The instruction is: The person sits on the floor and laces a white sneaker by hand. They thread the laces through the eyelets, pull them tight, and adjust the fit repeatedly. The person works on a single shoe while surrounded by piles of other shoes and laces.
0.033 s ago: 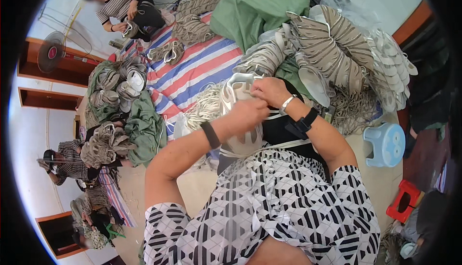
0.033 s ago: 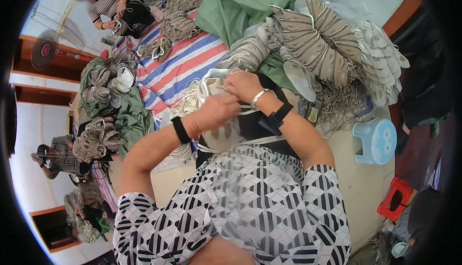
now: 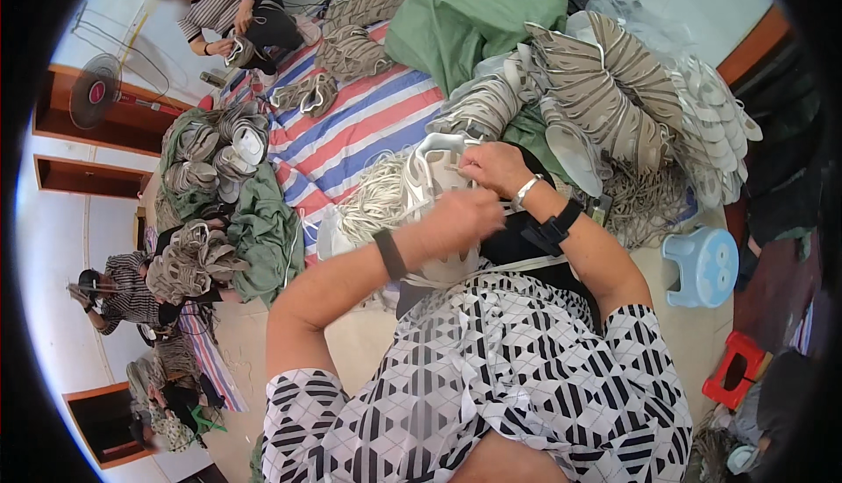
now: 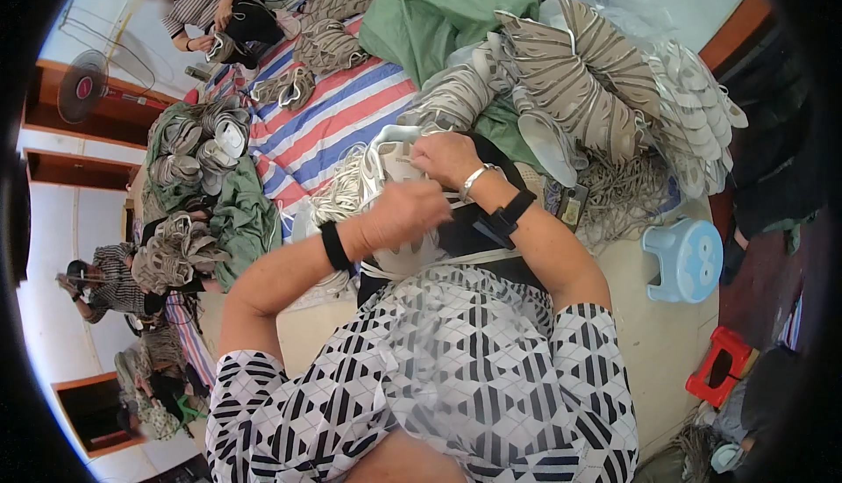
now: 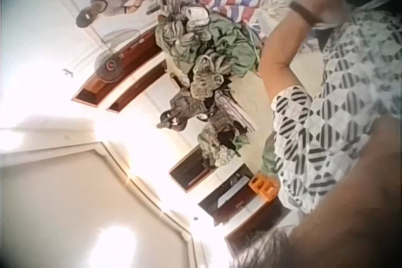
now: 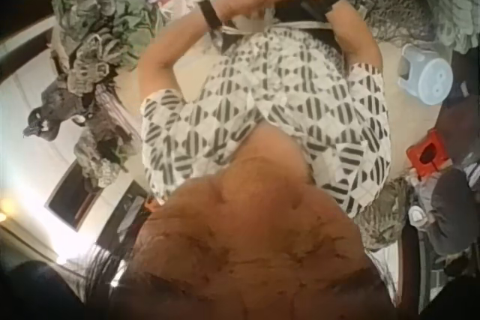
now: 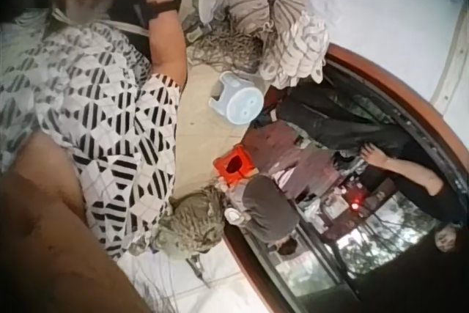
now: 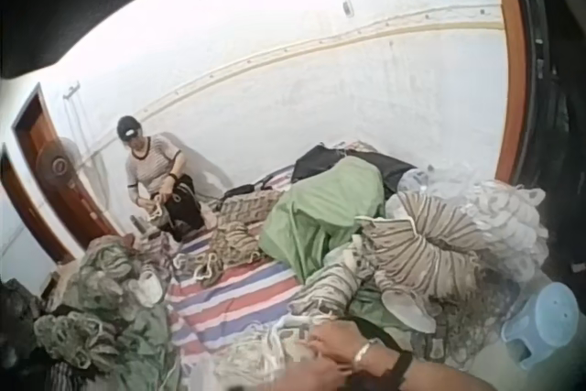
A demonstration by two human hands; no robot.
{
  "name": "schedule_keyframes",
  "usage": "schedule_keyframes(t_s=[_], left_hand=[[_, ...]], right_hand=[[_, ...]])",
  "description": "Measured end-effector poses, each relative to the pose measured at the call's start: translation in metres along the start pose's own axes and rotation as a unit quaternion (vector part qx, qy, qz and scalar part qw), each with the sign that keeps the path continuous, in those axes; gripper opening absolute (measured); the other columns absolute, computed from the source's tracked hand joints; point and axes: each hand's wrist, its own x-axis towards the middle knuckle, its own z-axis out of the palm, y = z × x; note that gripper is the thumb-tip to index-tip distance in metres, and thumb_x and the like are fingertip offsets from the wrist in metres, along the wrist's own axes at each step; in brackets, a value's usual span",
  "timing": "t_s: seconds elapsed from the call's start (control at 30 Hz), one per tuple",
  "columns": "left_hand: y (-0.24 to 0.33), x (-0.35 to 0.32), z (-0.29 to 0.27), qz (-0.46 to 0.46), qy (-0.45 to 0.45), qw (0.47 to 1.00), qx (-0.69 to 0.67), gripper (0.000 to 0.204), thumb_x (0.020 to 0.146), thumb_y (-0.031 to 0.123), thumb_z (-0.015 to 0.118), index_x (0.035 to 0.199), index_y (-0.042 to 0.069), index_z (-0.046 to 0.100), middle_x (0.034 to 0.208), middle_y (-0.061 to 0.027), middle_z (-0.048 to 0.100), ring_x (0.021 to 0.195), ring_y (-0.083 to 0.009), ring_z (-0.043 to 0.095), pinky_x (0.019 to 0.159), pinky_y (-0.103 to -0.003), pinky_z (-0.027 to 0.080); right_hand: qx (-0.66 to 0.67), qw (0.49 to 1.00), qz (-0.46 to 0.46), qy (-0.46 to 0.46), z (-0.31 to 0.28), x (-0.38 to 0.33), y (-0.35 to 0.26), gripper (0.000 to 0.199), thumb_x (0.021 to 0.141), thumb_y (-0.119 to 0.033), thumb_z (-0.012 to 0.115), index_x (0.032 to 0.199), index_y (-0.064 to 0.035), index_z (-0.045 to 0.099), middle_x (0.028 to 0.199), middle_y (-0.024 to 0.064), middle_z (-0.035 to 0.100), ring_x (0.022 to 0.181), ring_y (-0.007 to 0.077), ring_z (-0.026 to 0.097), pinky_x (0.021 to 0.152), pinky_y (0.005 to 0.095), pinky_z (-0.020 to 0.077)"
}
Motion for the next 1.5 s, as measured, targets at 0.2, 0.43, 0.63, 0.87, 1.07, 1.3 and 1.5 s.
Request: schedule_keyframes(t_s=[0.2,0.43,0.63,0.87,1.07,1.3,1.5], left_hand=[[0.018,-0.009,0.008,0.030,0.083,0.993,-0.079,0.015,0.075,0.013,0.067,0.089,0.011,0.062,0.083,-0.0037,0.059,0.071,-0.0252,0.058,0.064,-0.038,0.049],[-0.069,-0.014,-0.048,-0.097,-0.043,0.979,0.173,0.015,0.076,0.021,0.065,0.084,0.009,0.063,0.084,-0.0082,0.057,0.087,-0.0281,0.053,0.073,-0.042,0.044],[-0.078,-0.017,-0.042,-0.182,-0.136,0.967,0.117,0.020,0.072,0.026,0.063,0.065,0.008,0.063,0.080,-0.0069,0.059,0.086,-0.0292,0.052,0.072,-0.041,0.045],[-0.089,-0.026,-0.026,-0.206,-0.119,0.970,0.051,0.017,0.070,0.023,0.062,0.062,0.008,0.060,0.076,-0.0077,0.059,0.084,-0.0304,0.049,0.074,-0.040,0.042],[-0.085,-0.029,-0.026,-0.219,-0.094,0.970,0.044,0.012,0.069,0.018,0.063,0.062,0.009,0.059,0.076,-0.0081,0.059,0.084,-0.0315,0.048,0.074,-0.040,0.042],[-0.077,-0.030,-0.028,-0.228,-0.078,0.970,0.036,0.012,0.067,0.017,0.065,0.063,0.008,0.059,0.077,-0.0074,0.059,0.088,-0.0317,0.049,0.075,-0.040,0.044],[-0.082,-0.032,-0.023,-0.221,-0.079,0.971,0.050,0.012,0.065,0.018,0.066,0.062,0.009,0.059,0.077,-0.0072,0.058,0.088,-0.0317,0.049,0.075,-0.039,0.044]], right_hand=[[0.066,0.997,-0.033,-0.013,-0.011,-0.011,0.002,0.018,0.079,-0.030,0.061,0.081,-0.0140,0.068,0.077,0.0103,0.066,0.074,0.0303,0.064,0.068,0.0412,0.0495],[-0.083,0.985,-0.073,-0.130,-0.016,0.002,-0.013,0.014,0.076,-0.024,0.061,0.076,-0.0135,0.070,0.077,0.0115,0.066,0.079,0.0318,0.064,0.072,0.0441,0.0489],[-0.225,0.963,-0.096,-0.111,0.002,0.007,-0.024,0.014,0.076,-0.017,0.057,0.071,-0.0080,0.066,0.070,0.0138,0.065,0.069,0.0330,0.065,0.062,0.0442,0.0511],[-0.221,0.953,-0.064,-0.199,-0.012,0.007,-0.034,0.014,0.074,-0.011,0.058,0.076,-0.0041,0.070,0.082,0.0180,0.067,0.081,0.0331,0.067,0.071,0.0422,0.0521],[-0.249,0.948,-0.121,-0.156,0.000,0.012,-0.032,0.016,0.080,-0.019,0.055,0.076,-0.0066,0.066,0.071,0.0161,0.064,0.072,0.0346,0.064,0.066,0.0449,0.0506],[-0.093,0.995,0.026,-0.039,0.004,-0.020,-0.032,0.015,0.080,-0.013,0.054,0.080,-0.0003,0.061,0.077,0.0225,0.064,0.077,0.0379,0.065,0.069,0.0466,0.0514],[-0.091,0.994,0.046,0.043,0.034,-0.030,-0.039,0.012,0.081,-0.015,0.056,0.080,-0.0038,0.061,0.070,0.0191,0.063,0.070,0.0372,0.063,0.064,0.0472,0.0494]])
